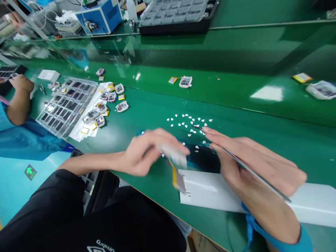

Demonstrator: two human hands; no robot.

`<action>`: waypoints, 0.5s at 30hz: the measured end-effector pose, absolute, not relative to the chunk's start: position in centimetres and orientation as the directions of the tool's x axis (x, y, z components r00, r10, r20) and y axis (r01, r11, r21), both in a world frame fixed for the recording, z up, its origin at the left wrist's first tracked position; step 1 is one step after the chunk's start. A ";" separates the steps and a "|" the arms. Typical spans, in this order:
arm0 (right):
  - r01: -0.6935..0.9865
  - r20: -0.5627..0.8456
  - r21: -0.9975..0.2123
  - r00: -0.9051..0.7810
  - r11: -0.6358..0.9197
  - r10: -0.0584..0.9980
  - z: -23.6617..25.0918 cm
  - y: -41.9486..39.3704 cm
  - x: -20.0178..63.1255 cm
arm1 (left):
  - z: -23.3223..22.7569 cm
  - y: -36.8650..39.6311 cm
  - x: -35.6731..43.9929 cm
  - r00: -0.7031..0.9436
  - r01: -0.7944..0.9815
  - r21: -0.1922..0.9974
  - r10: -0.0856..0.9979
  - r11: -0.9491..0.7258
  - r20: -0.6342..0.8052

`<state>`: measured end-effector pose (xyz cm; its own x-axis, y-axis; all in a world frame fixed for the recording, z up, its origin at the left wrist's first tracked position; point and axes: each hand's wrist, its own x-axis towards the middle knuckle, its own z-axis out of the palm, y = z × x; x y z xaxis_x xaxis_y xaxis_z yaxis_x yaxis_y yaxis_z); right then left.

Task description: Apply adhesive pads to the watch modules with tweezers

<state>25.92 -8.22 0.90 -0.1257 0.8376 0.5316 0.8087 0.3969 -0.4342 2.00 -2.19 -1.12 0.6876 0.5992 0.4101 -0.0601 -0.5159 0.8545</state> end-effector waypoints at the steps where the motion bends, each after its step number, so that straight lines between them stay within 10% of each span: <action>1: 0.818 0.503 -0.438 -0.121 0.373 0.856 1.3 -8.6 25.8 | -0.9 -1.7 2.0 0.593 -0.066 0.945 0.749 -0.319 0.294; 3: 0.814 0.481 -0.429 -0.160 0.391 0.862 1.9 -9.3 25.7 | -0.7 -0.7 1.9 0.540 -0.137 0.987 0.842 0.088 0.000; 7: 0.744 0.549 -0.368 -0.310 0.557 0.776 1.7 -9.9 26.2 | -0.7 0.4 1.9 0.694 -0.157 0.819 0.652 0.553 -0.307; 15: 0.748 0.506 -0.184 -0.485 0.638 0.714 1.1 -11.1 25.6 | -0.5 -0.8 2.7 0.409 -0.166 0.905 0.862 0.393 -0.299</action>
